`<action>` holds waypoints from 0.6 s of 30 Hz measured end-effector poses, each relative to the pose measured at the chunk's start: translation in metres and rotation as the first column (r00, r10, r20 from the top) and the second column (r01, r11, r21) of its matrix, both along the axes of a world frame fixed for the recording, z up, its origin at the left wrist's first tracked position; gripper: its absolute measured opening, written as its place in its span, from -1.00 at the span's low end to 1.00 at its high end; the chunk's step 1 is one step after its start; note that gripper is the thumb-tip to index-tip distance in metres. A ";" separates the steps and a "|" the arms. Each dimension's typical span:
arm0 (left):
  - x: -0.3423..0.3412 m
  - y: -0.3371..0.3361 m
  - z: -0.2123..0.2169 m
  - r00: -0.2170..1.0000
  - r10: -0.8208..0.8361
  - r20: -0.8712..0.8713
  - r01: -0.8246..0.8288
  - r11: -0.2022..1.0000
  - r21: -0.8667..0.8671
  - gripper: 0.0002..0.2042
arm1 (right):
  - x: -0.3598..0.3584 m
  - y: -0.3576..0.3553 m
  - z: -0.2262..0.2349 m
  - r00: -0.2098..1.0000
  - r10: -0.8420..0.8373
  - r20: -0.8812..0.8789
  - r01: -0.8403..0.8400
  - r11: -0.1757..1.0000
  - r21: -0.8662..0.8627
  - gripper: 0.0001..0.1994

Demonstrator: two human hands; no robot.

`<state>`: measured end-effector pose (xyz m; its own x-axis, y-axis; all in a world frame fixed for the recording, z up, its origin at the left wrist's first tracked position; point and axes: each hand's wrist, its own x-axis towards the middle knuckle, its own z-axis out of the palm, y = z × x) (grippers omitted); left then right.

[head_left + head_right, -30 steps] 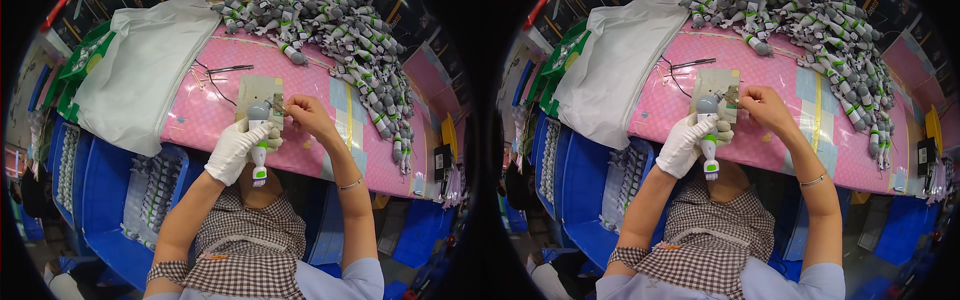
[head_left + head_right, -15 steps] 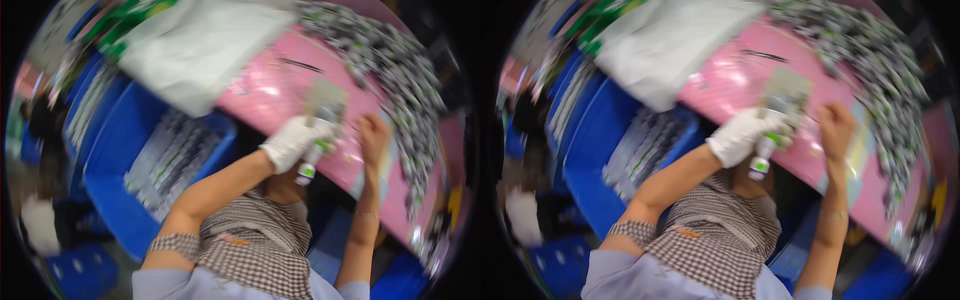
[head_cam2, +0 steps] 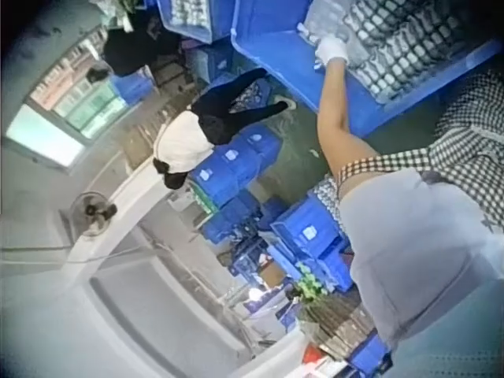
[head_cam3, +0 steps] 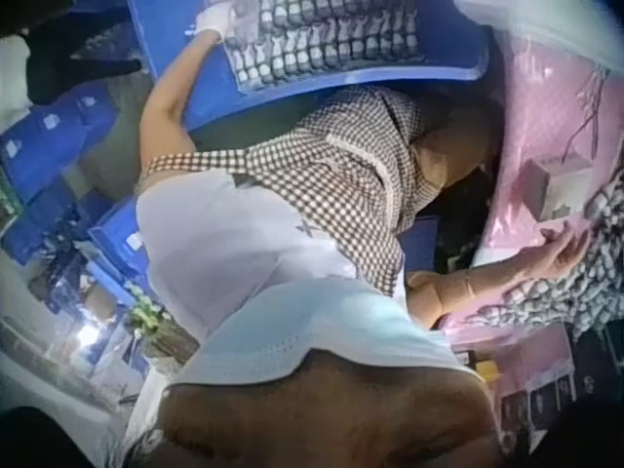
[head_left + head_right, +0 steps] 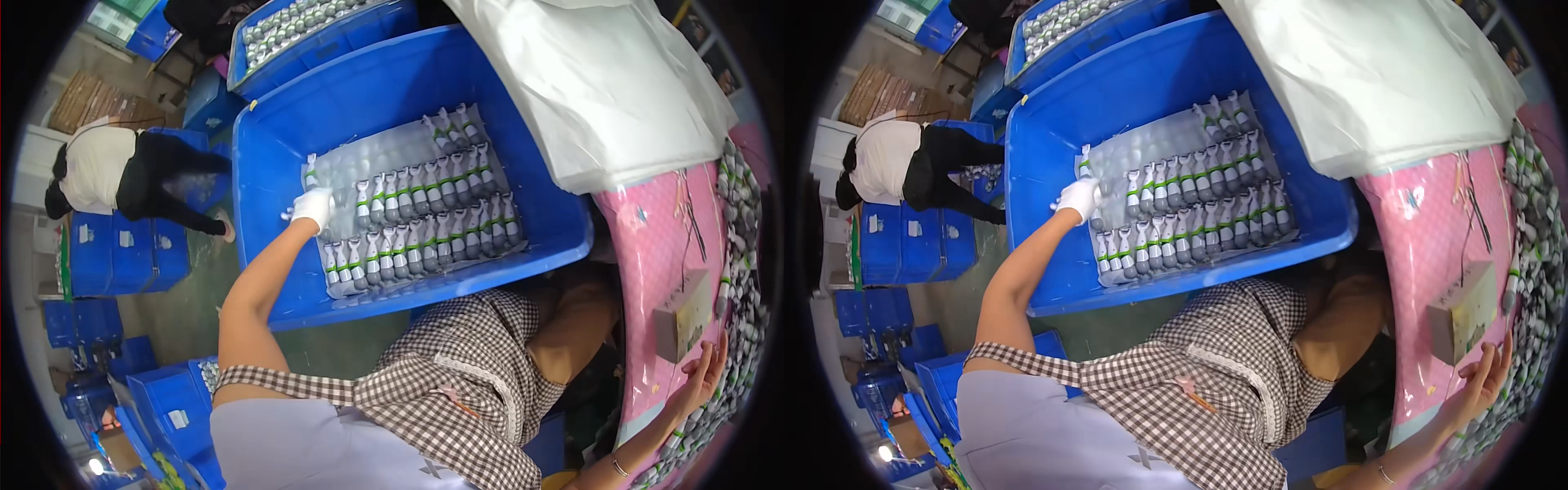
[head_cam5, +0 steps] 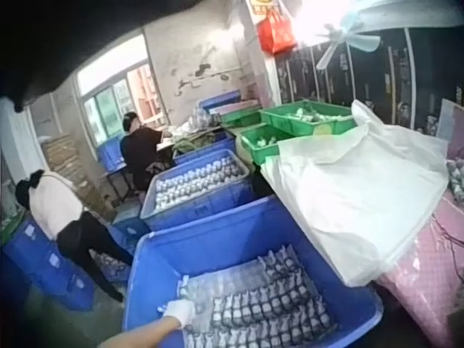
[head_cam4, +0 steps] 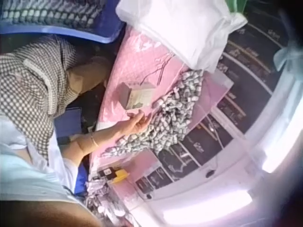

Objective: Assemble snowman figurines using a handheld tool and sort them into bins.

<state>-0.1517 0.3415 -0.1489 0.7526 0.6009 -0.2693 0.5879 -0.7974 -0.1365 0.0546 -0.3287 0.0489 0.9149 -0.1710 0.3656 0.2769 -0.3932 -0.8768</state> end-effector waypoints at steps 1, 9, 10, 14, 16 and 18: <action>-0.007 0.002 -0.012 0.979 -0.114 -0.171 0.130 0.988 0.085 -0.82 | 0.002 -0.006 0.001 1.000 -0.004 -0.002 0.004 0.999 -0.034 -0.60; -0.038 0.031 -0.087 0.836 -0.543 -0.076 0.545 0.838 0.018 -0.87 | 0.015 0.017 0.003 0.997 -0.031 -0.077 0.018 0.986 -0.168 -0.66; -0.038 0.030 -0.096 0.833 -0.549 -0.071 0.551 0.834 0.014 -0.87 | 0.016 0.012 0.003 0.996 -0.038 -0.075 0.024 0.984 -0.174 -0.66; -0.006 0.019 -0.120 0.865 -0.460 0.199 0.487 0.865 -0.122 -0.74 | 0.001 -0.023 0.028 0.989 -0.130 -0.074 0.096 0.931 -0.352 -0.70; -0.015 0.015 -0.141 0.936 -0.303 0.181 0.351 0.860 -0.371 -0.54 | -0.006 -0.041 0.036 0.976 -0.203 -0.081 0.153 0.900 -0.407 -0.68; -0.017 -0.004 -0.142 0.912 -0.282 0.299 0.401 0.769 -0.498 -0.44 | -0.007 -0.041 0.029 0.952 -0.238 -0.194 0.131 0.886 -0.445 -0.69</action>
<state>-0.1688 0.3378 -0.2908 0.9513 0.0950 -0.2933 0.2280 -0.8572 0.4617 0.0471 -0.3694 0.0777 0.9498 -0.2239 0.2185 -0.0316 -0.7636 -0.6449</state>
